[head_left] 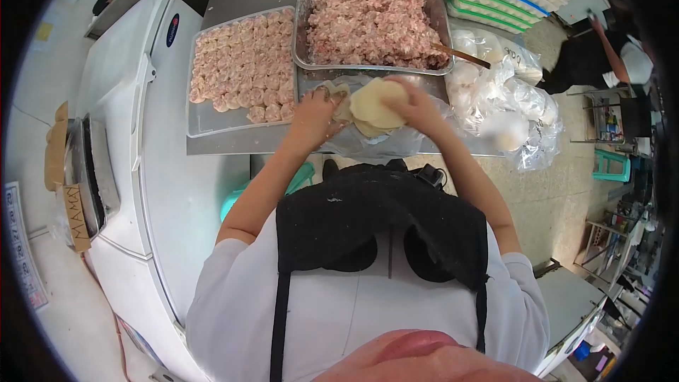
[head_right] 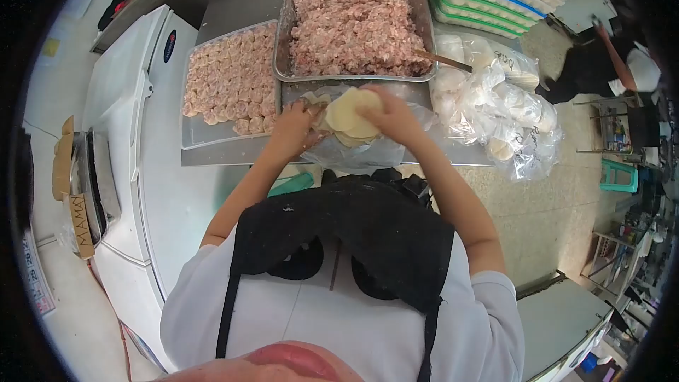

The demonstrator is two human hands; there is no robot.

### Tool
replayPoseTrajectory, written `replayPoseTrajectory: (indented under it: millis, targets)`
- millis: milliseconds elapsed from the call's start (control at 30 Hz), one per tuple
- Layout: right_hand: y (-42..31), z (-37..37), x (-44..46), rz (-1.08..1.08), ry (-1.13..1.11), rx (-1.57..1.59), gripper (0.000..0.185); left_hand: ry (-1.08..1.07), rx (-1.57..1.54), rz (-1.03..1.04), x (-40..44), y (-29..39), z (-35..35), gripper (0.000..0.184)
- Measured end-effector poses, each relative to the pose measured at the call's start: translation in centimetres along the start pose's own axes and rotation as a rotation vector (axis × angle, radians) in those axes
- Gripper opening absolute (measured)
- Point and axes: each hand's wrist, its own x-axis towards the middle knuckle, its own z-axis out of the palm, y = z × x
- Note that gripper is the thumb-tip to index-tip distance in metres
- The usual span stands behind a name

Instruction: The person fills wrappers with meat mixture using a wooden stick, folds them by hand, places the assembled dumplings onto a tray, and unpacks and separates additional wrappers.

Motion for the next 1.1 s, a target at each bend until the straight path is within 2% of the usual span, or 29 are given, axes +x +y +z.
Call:
replayPoseTrajectory:
  millis: [33,133,233,267,367,400,500,600,633,700,800,900,933,1000,1100]
  targets:
    - [1.8,1.5,0.9,0.029,0.035,-0.263,0.054,0.015,-0.01,-0.007,0.0,0.0,0.3,0.045]
    - [2.2,2.6,1.3,-0.07,0.194,-0.314,0.056,0.036,-0.018,-0.016,0.8,-0.3,1.0,0.043]
    - [-0.2,1.4,0.0,0.015,0.193,-0.423,0.053,0.032,-0.011,0.01,1.1,-0.7,1.2,0.038]
    - [0.6,1.2,-0.3,-0.204,0.352,-0.475,0.043,0.056,-0.022,0.038,1.0,-1.2,1.8,0.037]
    - [-0.1,0.4,-0.8,-0.42,0.318,-0.552,0.032,0.102,-0.132,0.036,1.1,-2.2,1.3,0.033]
    - [0.6,0.8,-0.5,-0.525,0.342,-0.565,0.022,0.108,-0.181,0.019,1.2,-2.5,1.0,0.031]
    - [1.4,1.9,-0.3,-0.498,0.32,-0.594,0.017,0.276,-0.267,0.026,1.4,-2.9,-1.2,0.028]
    - [1.2,0.8,-0.3,-0.515,0.207,-0.529,0.017,0.269,-0.253,-0.103,1.4,-1.5,-5.0,0.028]
    - [1.2,0.3,-0.4,-0.471,0.174,-0.451,0.019,0.274,-0.332,-0.111,1.5,-0.9,-6.0,0.028]
    - [1.3,-0.9,-0.1,-0.38,0.098,-0.29,0.022,0.28,-0.491,-0.139,1.7,0.2,-7.3,0.029]
    - [1.2,-1.9,0.3,-0.228,0.137,0.123,0.03,0.18,-0.724,-0.113,3.1,0.6,-7.2,0.03]
    - [-4.0,-3.6,-1.6,-0.032,-0.038,0.663,0.038,0.052,-1.617,-0.235,4.2,2.4,-4.3,0.033]
    - [-4.6,-3.4,-2.0,-0.027,-0.064,0.772,0.045,0.015,-1.692,-0.222,4.4,3.4,-4.0,0.035]
    - [-5.6,-2.2,-2.5,-0.053,-0.032,0.772,0.047,-0.065,-1.845,-0.186,4.9,5.0,-3.6,0.04]
    - [-5.0,-2.1,-2.0,-0.063,-0.016,0.706,0.054,-0.053,-1.878,-0.255,5.5,5.7,-2.9,0.043]
